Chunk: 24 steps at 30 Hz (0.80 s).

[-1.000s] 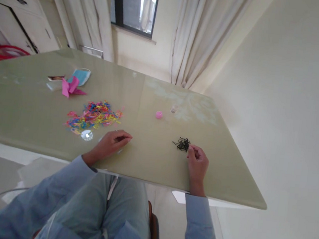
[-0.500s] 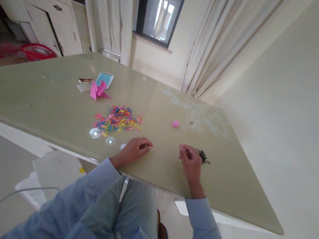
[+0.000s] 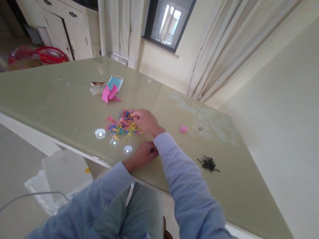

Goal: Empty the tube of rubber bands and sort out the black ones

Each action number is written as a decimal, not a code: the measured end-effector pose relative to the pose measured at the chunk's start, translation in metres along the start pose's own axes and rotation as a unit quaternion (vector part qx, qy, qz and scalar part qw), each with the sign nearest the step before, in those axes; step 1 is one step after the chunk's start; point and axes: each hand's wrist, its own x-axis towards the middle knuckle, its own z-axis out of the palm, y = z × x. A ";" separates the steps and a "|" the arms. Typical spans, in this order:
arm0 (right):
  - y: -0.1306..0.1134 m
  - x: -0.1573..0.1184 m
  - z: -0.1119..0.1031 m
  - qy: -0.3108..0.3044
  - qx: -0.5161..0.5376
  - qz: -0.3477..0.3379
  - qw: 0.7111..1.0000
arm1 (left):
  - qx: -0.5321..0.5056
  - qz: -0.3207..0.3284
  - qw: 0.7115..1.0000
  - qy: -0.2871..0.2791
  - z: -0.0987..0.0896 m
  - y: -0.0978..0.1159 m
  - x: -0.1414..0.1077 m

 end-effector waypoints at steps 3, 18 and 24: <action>0.003 0.018 0.009 -0.056 -0.079 0.000 0.995 | 0.002 -0.002 1.000 0.003 0.003 -0.002 0.001; 0.007 0.022 0.026 -0.062 -0.112 0.022 0.991 | 0.001 -0.026 1.000 0.016 0.007 -0.005 0.002; 0.006 0.019 0.028 -0.050 -0.115 0.045 0.991 | -0.004 -0.010 1.000 0.013 0.006 -0.006 0.002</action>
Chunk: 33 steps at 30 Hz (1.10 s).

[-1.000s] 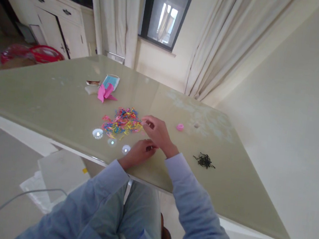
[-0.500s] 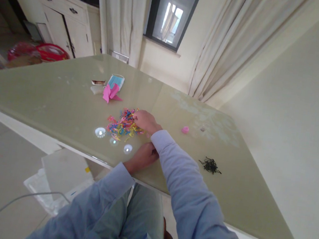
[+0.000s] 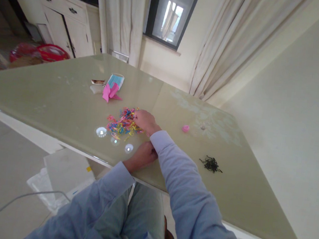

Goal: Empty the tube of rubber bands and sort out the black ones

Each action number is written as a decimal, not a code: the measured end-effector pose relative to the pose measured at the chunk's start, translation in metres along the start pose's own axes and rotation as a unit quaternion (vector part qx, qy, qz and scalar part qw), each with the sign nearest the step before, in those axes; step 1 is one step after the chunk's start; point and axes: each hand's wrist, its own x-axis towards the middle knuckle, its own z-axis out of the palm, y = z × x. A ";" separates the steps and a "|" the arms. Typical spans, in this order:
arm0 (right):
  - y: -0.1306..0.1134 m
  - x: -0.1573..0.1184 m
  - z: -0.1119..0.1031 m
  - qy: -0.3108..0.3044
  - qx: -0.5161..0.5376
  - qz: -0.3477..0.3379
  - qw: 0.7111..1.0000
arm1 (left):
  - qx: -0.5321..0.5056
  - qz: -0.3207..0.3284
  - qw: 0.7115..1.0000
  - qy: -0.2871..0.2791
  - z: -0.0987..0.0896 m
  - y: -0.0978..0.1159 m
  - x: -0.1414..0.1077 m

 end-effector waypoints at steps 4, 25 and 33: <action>0.001 0.001 0.002 -0.005 0.008 -0.009 1.000 | 0.013 -0.004 1.000 -0.010 -0.002 0.002 0.000; -0.002 -0.002 0.000 -0.021 -0.012 -0.005 1.000 | -0.006 0.002 1.000 0.002 -0.002 0.001 -0.001; -0.005 -0.003 -0.003 -0.017 -0.019 0.002 1.000 | 0.020 0.004 1.000 0.000 0.000 0.001 0.000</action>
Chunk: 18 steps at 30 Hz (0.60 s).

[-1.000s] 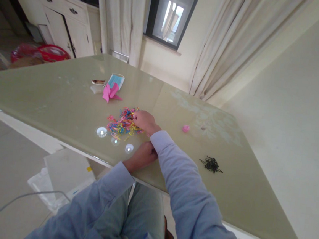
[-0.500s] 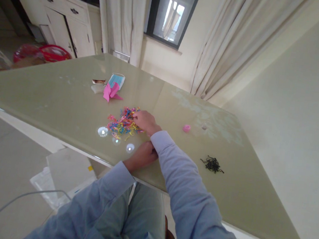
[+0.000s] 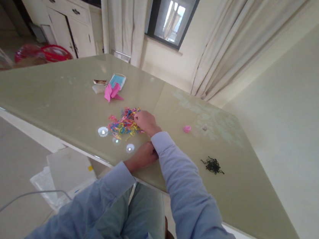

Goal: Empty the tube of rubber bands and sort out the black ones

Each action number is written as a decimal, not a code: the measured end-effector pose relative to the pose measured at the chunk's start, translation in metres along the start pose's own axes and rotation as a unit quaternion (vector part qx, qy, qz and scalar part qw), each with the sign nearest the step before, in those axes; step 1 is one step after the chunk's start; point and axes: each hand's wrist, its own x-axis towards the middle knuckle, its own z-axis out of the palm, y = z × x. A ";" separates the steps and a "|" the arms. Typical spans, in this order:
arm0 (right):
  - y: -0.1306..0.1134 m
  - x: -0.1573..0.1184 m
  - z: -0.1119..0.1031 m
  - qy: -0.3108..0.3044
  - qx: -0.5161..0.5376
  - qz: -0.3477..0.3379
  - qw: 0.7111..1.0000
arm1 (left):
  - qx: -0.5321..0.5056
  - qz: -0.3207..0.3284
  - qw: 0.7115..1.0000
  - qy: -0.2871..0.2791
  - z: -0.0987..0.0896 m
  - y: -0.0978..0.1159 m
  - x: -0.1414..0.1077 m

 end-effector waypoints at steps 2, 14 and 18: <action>-0.001 0.000 0.000 0.003 0.001 -0.002 1.000 | 0.002 0.002 1.000 -0.001 0.000 0.000 0.000; 0.004 -0.001 0.007 0.051 0.002 0.048 0.998 | -0.002 0.003 1.000 -0.003 -0.003 0.002 -0.001; 0.002 -0.002 0.005 0.062 0.006 0.038 0.997 | 0.007 0.006 1.000 -0.004 -0.002 0.001 -0.001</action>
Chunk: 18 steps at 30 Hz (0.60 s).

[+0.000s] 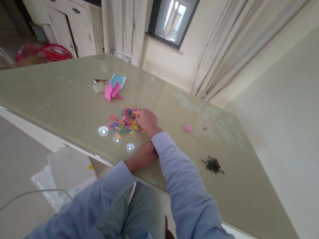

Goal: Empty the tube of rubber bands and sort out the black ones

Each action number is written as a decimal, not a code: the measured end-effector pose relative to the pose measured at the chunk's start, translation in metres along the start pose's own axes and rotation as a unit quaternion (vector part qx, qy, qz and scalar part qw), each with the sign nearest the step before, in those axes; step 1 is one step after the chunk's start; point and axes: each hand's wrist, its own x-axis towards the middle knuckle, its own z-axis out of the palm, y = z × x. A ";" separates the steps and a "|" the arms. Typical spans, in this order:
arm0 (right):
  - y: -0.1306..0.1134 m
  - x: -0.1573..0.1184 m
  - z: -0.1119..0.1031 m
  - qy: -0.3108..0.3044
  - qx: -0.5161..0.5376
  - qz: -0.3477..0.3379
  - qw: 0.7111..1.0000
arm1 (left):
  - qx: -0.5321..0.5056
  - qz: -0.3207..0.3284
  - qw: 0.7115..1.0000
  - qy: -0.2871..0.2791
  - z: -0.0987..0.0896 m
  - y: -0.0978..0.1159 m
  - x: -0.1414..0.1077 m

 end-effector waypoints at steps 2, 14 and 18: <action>-0.002 0.000 -0.002 -0.001 0.003 -0.020 1.000 | 0.004 0.000 1.000 0.001 0.001 -0.001 0.000; -0.003 0.002 -0.002 -0.061 -0.013 -0.053 0.997 | 0.003 -0.004 1.000 0.004 0.001 0.000 -0.001; 0.000 0.001 0.001 -0.065 -0.015 -0.052 0.996 | 0.013 -0.004 1.000 -0.006 -0.001 0.001 -0.001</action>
